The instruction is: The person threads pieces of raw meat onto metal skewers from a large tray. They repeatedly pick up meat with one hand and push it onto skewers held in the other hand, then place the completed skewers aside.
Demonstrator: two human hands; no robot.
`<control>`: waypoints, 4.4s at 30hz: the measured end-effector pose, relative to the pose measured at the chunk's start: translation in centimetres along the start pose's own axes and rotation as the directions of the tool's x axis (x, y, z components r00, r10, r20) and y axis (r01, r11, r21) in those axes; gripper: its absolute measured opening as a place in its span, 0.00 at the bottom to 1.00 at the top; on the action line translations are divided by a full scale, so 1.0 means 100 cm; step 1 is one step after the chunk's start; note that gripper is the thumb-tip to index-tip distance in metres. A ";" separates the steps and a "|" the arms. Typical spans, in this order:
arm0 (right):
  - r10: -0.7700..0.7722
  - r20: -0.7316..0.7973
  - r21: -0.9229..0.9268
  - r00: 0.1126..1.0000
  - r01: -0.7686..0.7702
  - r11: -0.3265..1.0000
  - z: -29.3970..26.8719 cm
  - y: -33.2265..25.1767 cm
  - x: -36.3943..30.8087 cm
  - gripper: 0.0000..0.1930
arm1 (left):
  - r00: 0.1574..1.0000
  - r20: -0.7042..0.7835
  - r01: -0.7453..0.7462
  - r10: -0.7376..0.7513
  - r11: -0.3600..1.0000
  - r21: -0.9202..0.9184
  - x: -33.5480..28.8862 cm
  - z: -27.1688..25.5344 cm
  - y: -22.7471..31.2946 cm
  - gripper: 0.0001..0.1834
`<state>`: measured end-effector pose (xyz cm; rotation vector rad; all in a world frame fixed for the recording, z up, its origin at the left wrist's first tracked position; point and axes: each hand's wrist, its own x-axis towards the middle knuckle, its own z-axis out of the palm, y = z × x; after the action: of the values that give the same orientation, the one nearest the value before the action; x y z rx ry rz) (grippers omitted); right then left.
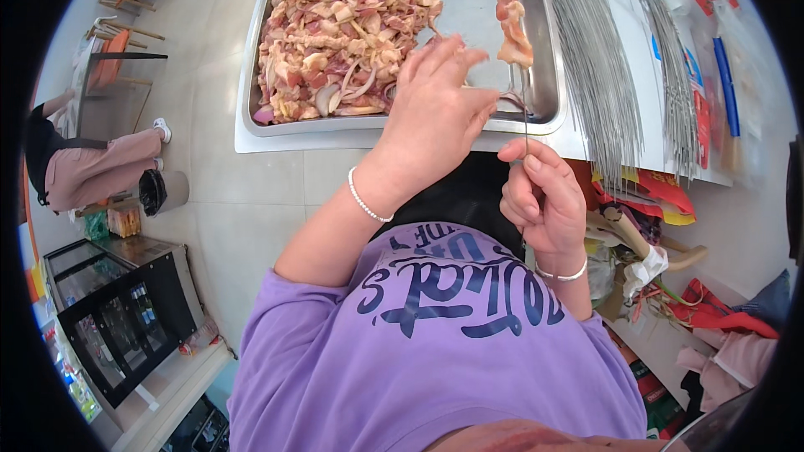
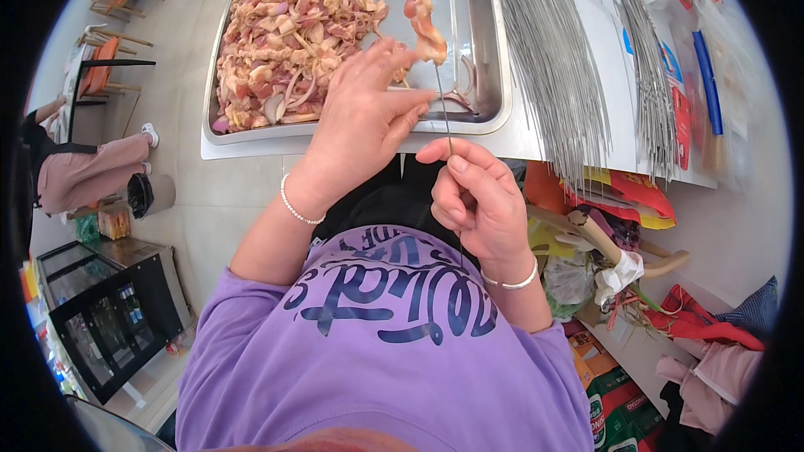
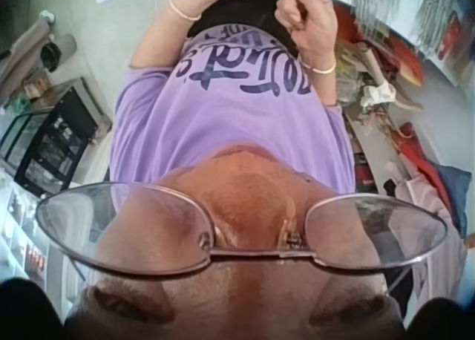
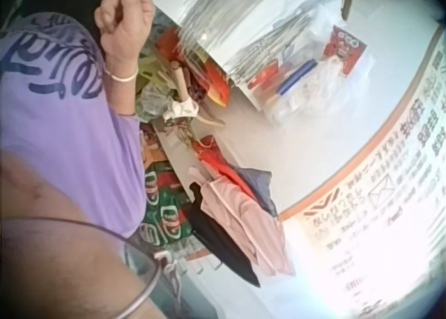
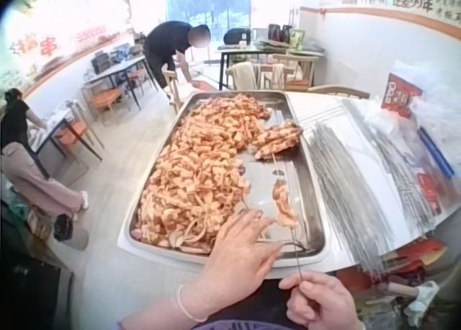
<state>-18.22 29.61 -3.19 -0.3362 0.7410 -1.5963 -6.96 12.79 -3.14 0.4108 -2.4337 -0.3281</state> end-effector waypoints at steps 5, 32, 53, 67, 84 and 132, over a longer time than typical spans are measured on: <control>0.046 0.023 0.048 0.999 -0.047 0.998 -0.003 0.003 -0.003 0.16 | 0.890 0.151 0.397 -0.429 0.573 -0.717 0.006 -0.002 -0.002 0.14; -0.053 -0.204 -0.319 0.978 -0.015 0.947 0.005 0.015 -0.003 0.13 | 0.966 -0.194 0.178 -0.168 0.983 0.035 -0.005 -0.036 -0.032 0.16; 0.130 -0.100 -0.482 0.986 -0.162 0.861 0.023 0.013 0.002 0.13 | 0.672 0.353 0.365 -0.651 -0.124 -0.923 0.013 -0.093 -0.101 0.21; 0.150 -0.128 -0.531 0.980 -0.196 0.824 0.020 0.019 0.005 0.13 | 0.724 0.441 0.217 -0.531 -0.431 -0.876 0.011 -0.062 -0.066 0.14; 0.134 -0.120 -0.563 0.984 -0.179 0.807 0.022 0.016 0.000 0.13 | 0.761 0.327 0.222 -0.560 -0.250 -0.943 0.008 -0.055 -0.059 0.11; 0.013 -0.073 -0.542 0.997 -0.050 0.839 0.010 0.038 0.006 0.13 | 0.706 0.316 0.211 -0.634 -0.237 -0.948 0.003 -0.024 -0.020 0.16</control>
<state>-14.77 28.71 -4.99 -0.6818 1.2496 -1.3440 -5.26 10.51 -1.78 0.5424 -0.9218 -2.0649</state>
